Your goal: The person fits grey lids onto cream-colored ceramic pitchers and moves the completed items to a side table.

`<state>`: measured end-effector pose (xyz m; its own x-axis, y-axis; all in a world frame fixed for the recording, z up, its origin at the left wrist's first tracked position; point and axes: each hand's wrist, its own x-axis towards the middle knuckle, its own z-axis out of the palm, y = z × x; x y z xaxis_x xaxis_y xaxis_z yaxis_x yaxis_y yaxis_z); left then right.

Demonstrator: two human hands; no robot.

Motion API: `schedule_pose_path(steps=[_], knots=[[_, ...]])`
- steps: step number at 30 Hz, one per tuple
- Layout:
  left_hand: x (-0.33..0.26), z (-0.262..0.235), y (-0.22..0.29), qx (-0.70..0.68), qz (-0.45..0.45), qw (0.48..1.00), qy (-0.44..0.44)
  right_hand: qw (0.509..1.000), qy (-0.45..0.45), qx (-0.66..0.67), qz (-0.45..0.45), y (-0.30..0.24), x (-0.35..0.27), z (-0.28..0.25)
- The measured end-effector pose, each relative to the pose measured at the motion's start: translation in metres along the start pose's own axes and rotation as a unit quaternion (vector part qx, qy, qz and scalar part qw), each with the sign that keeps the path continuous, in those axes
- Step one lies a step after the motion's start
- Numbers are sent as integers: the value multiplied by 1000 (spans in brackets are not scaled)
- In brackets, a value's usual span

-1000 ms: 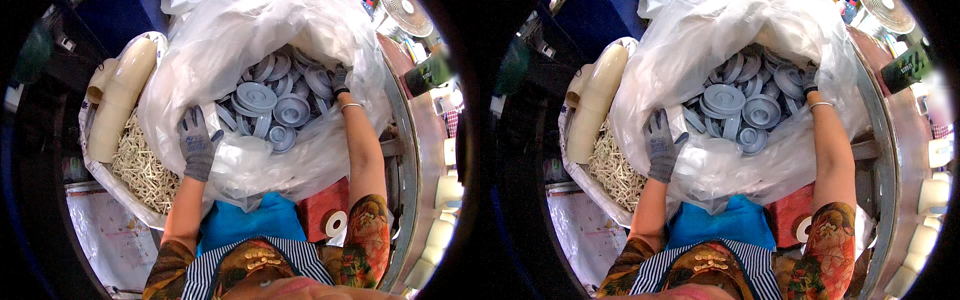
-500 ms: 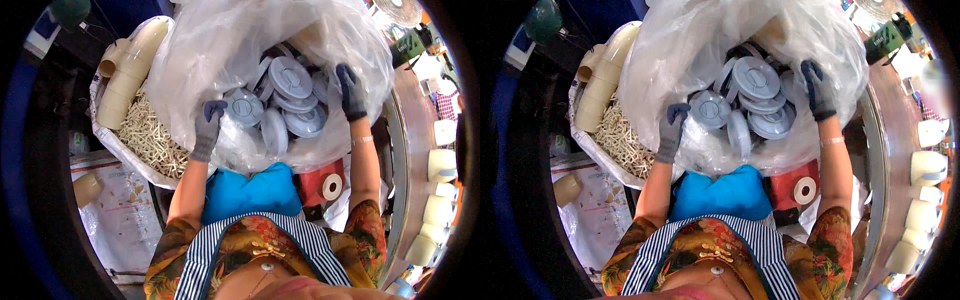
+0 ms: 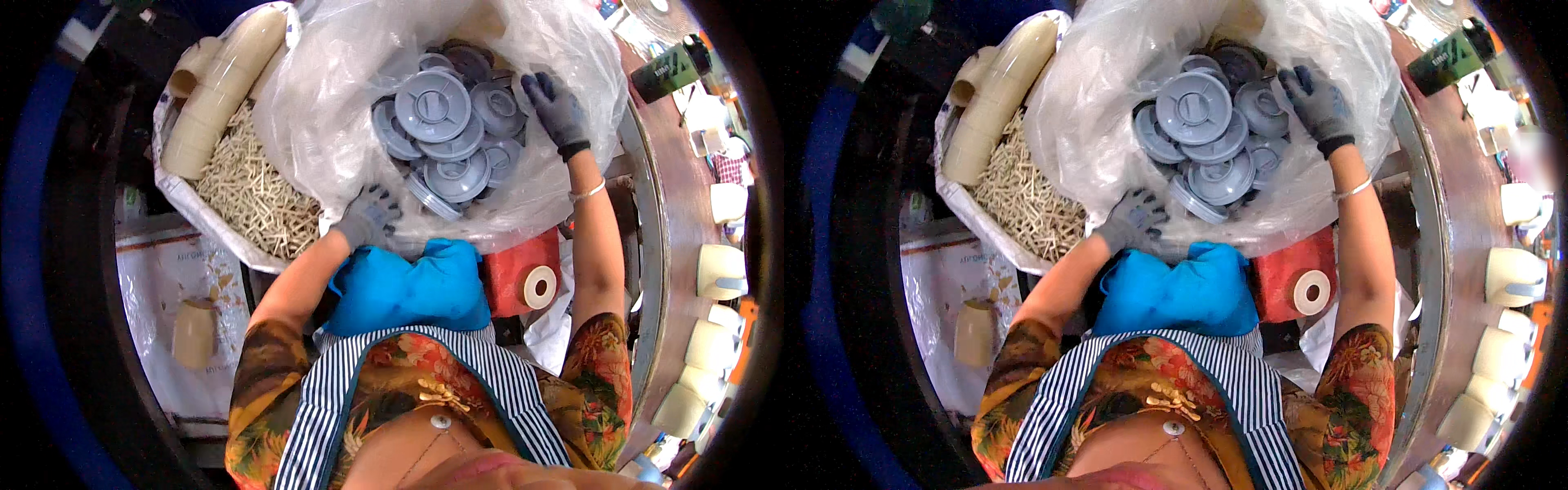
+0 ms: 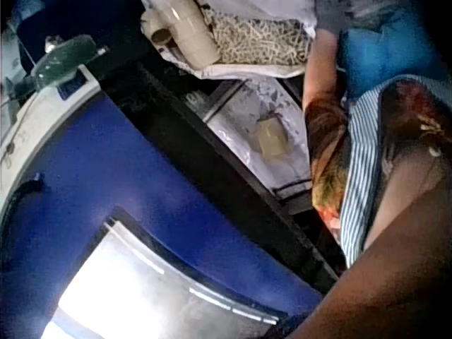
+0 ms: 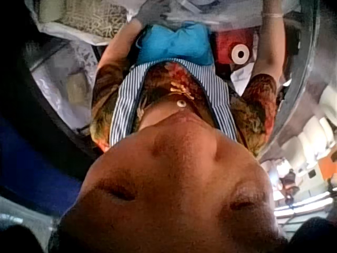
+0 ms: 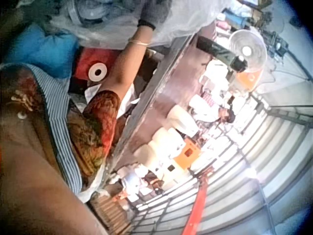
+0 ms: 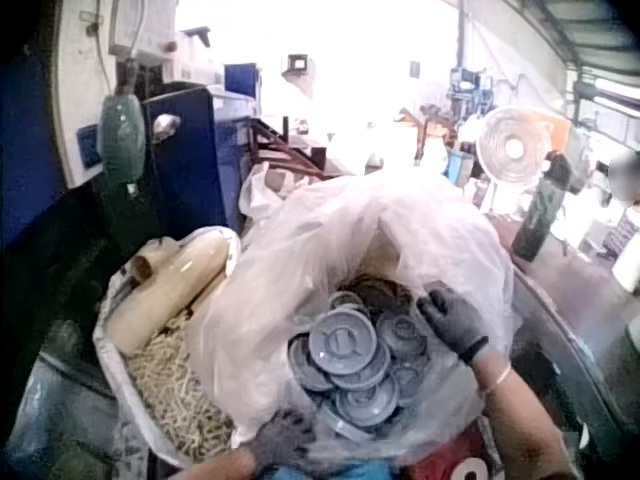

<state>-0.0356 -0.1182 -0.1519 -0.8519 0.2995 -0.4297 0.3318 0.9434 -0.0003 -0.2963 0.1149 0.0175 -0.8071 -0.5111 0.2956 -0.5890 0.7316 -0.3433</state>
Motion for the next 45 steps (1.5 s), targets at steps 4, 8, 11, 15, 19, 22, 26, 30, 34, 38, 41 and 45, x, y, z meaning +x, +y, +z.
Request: schedule_pose_path(steps=[4,8,11,15,19,22,26,30,34,38,41,45], knots=[[68,92,2,-252,-94,906,328,928,145,-287,-186,-84,-86,1],[97,77,0,45,-155,967,197,885,-443,-141,-37,-61,-171,74],[91,70,5,113,-122,983,84,860,-426,-272,-71,-23,-177,127],[58,46,-2,20,-76,993,89,824,-479,-300,-52,0,-161,168],[84,100,-5,137,-73,983,93,808,-500,-305,-64,24,-131,205],[109,119,2,140,-81,983,91,807,-505,-304,-54,31,-126,223],[124,127,-2,128,-80,974,168,818,-485,-308,-33,41,-144,236],[108,89,2,103,-97,981,135,826,-473,-302,-46,39,-140,227],[52,53,5,-82,-76,983,146,841,-455,-281,-81,22,-145,209],[-93,31,35,-257,-77,833,484,877,-432,-187,-94,11,-169,147],[-206,52,52,-257,-316,720,561,951,-278,-126,47,-48,-199,55],[-315,201,47,-13,-697,621,359,999,-26,31,-8,-23,-261,16]])
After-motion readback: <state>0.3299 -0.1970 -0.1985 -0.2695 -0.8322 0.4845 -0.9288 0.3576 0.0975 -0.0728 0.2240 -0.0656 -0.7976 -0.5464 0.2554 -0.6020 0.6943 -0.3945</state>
